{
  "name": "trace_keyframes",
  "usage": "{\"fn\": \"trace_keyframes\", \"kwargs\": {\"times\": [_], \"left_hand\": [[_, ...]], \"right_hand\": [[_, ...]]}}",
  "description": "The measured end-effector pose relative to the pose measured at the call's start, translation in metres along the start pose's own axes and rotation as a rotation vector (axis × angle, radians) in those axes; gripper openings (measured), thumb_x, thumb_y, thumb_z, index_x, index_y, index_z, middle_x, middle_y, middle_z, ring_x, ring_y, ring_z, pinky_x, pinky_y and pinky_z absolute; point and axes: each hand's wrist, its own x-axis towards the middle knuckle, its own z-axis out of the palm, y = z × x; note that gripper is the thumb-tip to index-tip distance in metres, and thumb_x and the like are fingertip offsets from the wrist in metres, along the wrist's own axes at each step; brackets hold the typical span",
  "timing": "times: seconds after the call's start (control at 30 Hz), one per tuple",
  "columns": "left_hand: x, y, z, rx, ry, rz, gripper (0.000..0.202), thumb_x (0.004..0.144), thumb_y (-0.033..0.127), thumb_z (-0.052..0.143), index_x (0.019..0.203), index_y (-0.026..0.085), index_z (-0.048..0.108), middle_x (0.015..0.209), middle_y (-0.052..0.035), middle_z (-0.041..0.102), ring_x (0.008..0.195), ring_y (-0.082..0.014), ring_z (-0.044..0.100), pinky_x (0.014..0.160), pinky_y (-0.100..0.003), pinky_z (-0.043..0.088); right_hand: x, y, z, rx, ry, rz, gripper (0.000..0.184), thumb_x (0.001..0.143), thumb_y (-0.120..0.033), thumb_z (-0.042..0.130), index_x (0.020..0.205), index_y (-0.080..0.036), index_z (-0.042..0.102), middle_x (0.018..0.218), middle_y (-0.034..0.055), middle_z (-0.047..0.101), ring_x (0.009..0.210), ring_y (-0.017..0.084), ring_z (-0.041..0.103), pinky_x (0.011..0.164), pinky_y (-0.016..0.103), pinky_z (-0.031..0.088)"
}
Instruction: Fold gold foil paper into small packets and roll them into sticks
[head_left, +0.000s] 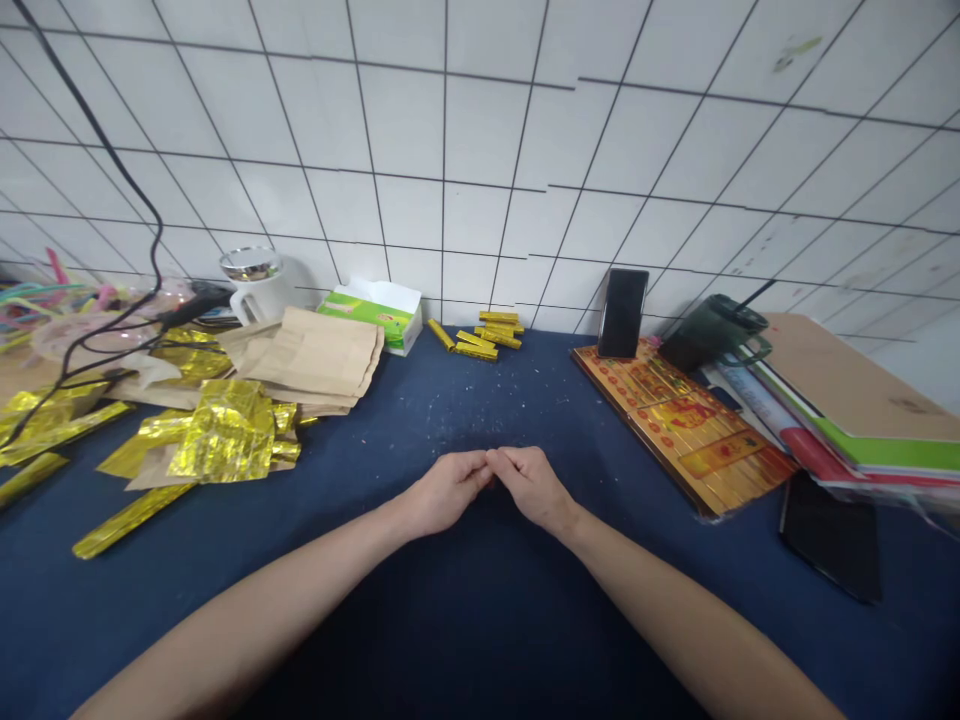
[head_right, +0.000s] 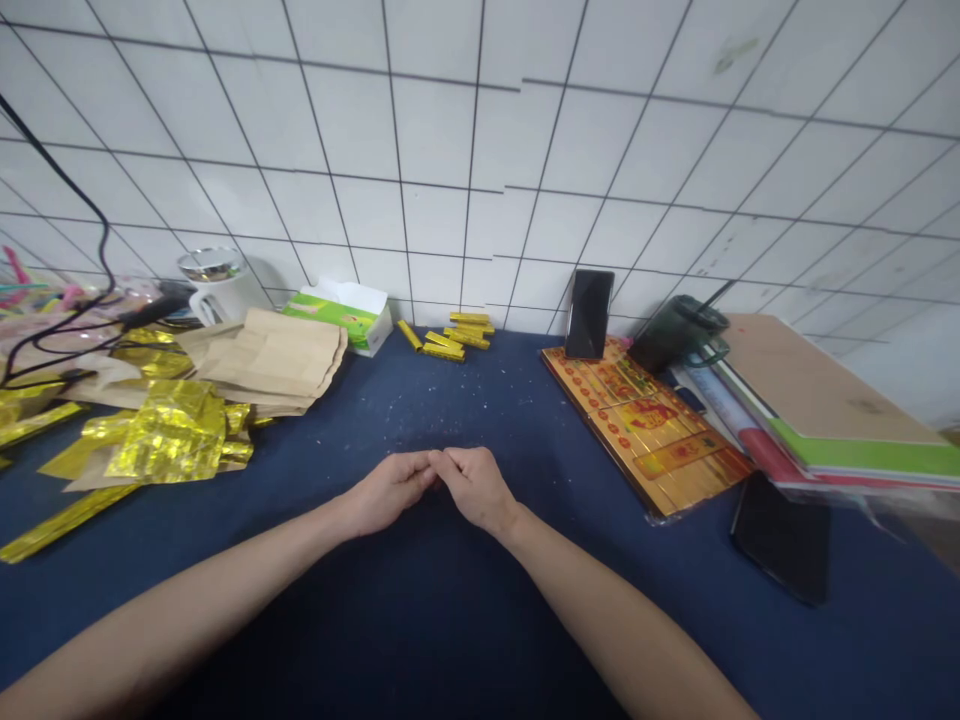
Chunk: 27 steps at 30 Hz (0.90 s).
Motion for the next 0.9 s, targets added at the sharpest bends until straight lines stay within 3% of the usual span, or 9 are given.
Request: {"fn": "trace_keyframes", "kwargs": {"times": [0.27,0.6,0.9], "left_hand": [[-0.001,0.000,-0.007,0.141,0.061,-0.048,0.024,0.086,0.029,0.038,0.066,0.019,0.047,0.059,0.0026,0.046,0.055,-0.0117,0.041,0.054,-0.023,0.028],[0.006,-0.005,-0.014,0.113,0.020,-0.100,0.035,0.088,0.039,0.031,0.067,0.016,0.049,0.051,0.0058,0.035,0.047,-0.0089,0.033,0.046,-0.020,0.027],[0.008,-0.013,-0.016,0.099,0.090,-0.120,0.040,0.087,0.045,0.027,0.068,0.016,0.049,0.046,0.0062,0.035,0.042,-0.0087,0.033,0.043,-0.019,0.026]], "right_hand": [[0.002,0.002,0.003,0.064,0.145,0.038,0.045,0.086,-0.048,0.038,0.051,-0.020,0.032,0.050,-0.0052,0.029,0.047,0.008,0.027,0.045,0.024,0.025],[0.004,0.007,0.001,0.113,0.280,0.063,0.049,0.085,-0.051,0.038,0.048,-0.021,0.032,0.045,-0.0058,0.030,0.043,0.008,0.027,0.043,0.024,0.024],[0.005,0.011,-0.001,0.145,0.368,0.064,0.049,0.085,-0.051,0.038,0.048,-0.020,0.034,0.044,-0.0055,0.032,0.041,0.008,0.027,0.043,0.024,0.024]]}}
